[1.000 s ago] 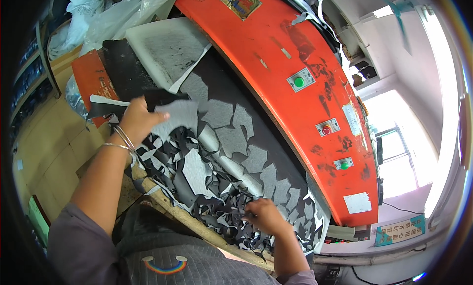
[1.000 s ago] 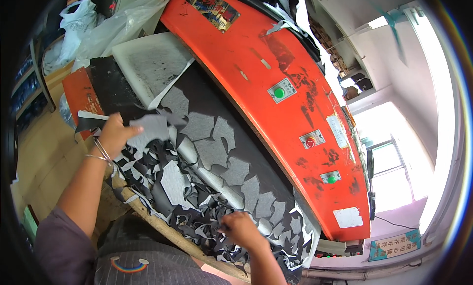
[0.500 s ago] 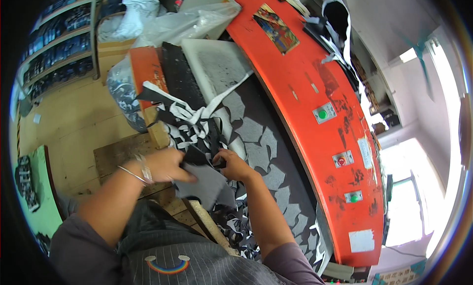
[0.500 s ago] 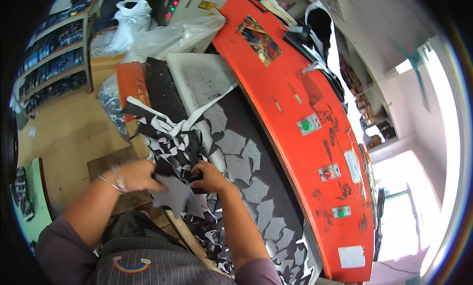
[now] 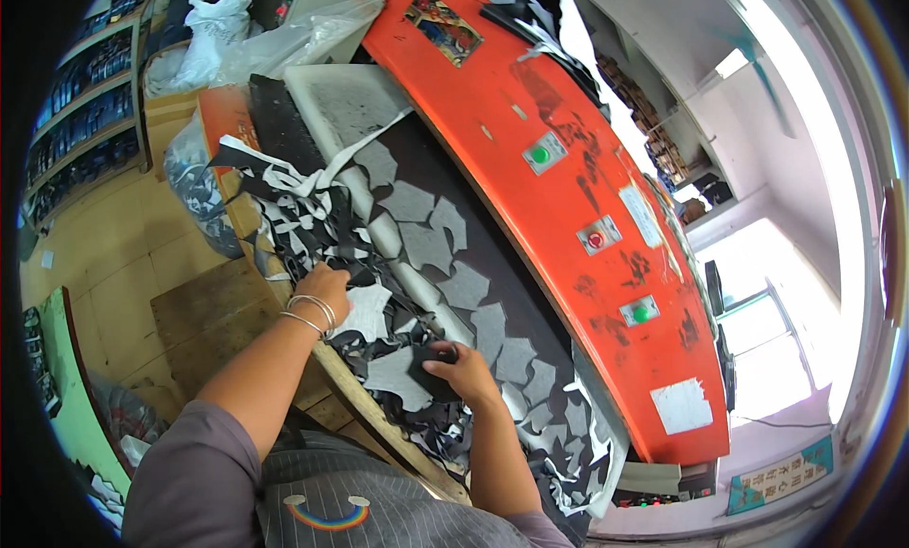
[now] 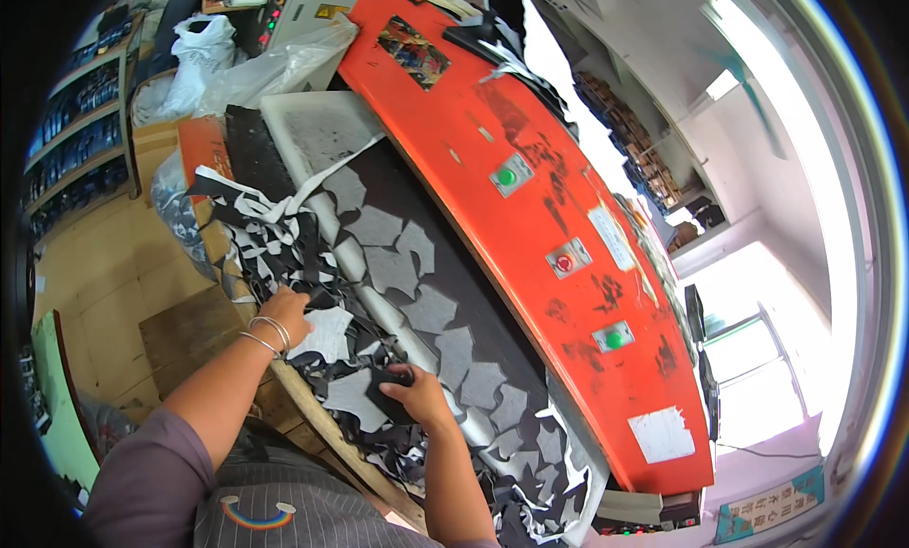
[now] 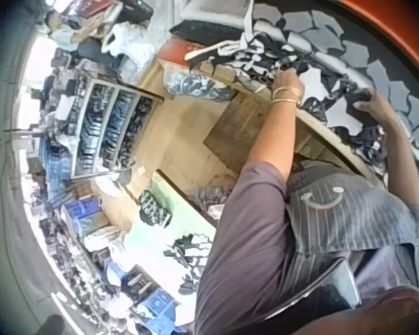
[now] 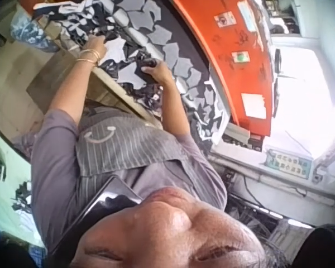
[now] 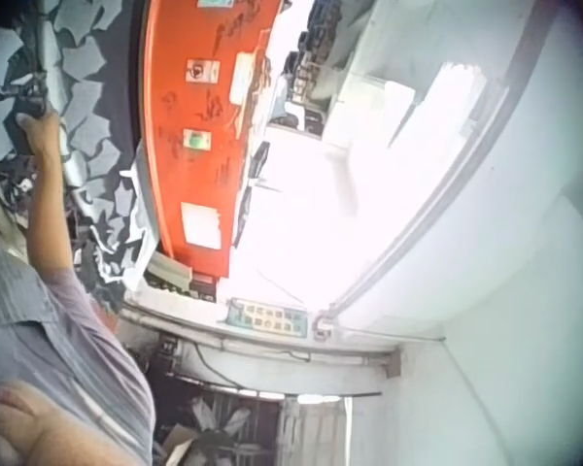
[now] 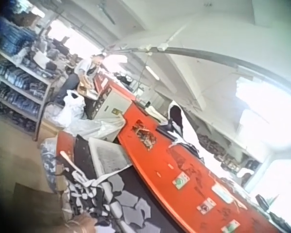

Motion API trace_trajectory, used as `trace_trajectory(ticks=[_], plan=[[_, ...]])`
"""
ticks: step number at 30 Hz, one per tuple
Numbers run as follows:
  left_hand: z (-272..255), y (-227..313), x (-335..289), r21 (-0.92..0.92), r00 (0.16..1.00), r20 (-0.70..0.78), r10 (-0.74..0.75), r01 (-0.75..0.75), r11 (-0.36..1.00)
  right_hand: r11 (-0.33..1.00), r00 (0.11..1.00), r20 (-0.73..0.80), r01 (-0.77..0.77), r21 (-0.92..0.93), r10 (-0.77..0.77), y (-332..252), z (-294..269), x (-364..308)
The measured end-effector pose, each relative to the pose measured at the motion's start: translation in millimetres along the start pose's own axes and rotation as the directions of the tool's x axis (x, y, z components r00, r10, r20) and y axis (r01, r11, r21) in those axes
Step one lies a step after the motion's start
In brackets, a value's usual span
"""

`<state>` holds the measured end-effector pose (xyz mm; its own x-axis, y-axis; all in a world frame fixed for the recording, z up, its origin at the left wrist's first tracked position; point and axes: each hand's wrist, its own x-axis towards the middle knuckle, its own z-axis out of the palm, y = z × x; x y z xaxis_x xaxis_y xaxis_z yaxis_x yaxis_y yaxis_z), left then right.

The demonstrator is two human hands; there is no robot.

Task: Using a hydraulic press with a metal die to cut specific shapes out of leather material.

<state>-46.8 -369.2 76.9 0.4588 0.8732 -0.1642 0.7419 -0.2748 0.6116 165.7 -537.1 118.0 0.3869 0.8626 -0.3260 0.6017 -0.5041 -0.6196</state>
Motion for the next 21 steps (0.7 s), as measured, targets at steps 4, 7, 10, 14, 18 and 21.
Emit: trace_trajectory(ticks=[4,7,10,14,18,21], plan=[[0,19,-35,-0.024,0.935,-0.248,0.254,-0.268,0.963,0.865,0.958,-0.165,-0.13,0.484,0.236,51,-36,-43],[-19,47,-78,-0.35,0.839,-0.285,0.464,-0.541,0.764,0.72,0.94,-0.249,0.005,0.694,0.234,54,-53,-70],[-22,64,-127,-0.434,0.776,-0.18,0.604,-0.614,0.66,0.808,0.968,-0.248,0.174,0.563,-0.036,38,-42,-80],[-14,38,-197,-0.386,0.837,-0.264,0.479,-0.547,0.743,0.671,0.894,0.249,0.075,0.738,-0.374,-29,12,-105],[-4,-5,-266,-0.819,0.954,-0.257,0.153,-0.299,0.489,0.416,0.647,0.579,-0.409,0.812,-0.495,-48,72,-112],[12,-42,-326,-0.969,0.979,-0.134,-0.152,-0.097,0.227,0.75,0.791,0.501,-0.083,0.656,-0.35,-74,132,-137]])
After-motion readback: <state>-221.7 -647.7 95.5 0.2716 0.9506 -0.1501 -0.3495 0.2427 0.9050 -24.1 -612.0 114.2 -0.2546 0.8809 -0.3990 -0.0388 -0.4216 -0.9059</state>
